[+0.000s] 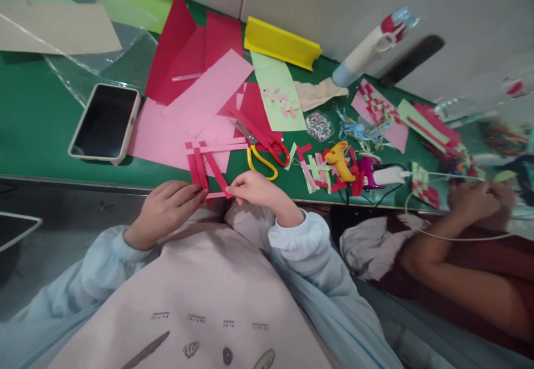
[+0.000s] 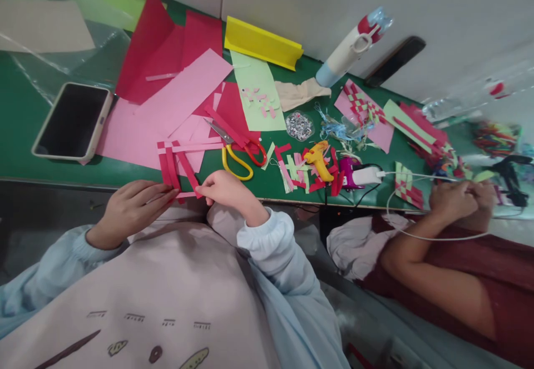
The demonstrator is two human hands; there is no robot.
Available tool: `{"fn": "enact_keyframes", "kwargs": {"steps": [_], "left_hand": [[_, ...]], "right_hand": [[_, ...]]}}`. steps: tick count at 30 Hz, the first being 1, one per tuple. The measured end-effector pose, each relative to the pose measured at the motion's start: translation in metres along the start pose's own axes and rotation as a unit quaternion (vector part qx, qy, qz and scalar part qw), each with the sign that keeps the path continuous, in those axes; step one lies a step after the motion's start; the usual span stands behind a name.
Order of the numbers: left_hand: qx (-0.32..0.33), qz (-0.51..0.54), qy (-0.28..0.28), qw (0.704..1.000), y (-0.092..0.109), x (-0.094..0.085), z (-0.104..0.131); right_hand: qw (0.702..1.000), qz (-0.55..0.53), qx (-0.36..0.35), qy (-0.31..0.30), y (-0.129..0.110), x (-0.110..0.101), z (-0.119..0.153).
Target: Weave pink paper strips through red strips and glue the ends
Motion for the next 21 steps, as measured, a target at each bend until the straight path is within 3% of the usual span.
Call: {"fn": "enact_keyframes", "kwargs": {"steps": [12, 21], "left_hand": [[-0.042, -0.024, 0.048, 0.998, 0.003, 0.004, -0.001], [-0.004, 0.007, 0.046, 0.999, 0.003, 0.003, -0.001]], "right_hand": [[0.996, -0.004, -0.035, 0.085, -0.015, 0.006, 0.014], [0.998, 0.007, -0.012, 0.057, -0.006, 0.017, 0.007]]}}
Point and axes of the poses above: each hand's wrist, its own z-axis away from the middle knuckle, its own x-axis out of the palm, y = z × x, the point moved 1 cm from there along -z, towards the middle knuckle, and after that the axes turned 5 degrees about -z, right-handed, at the moved point
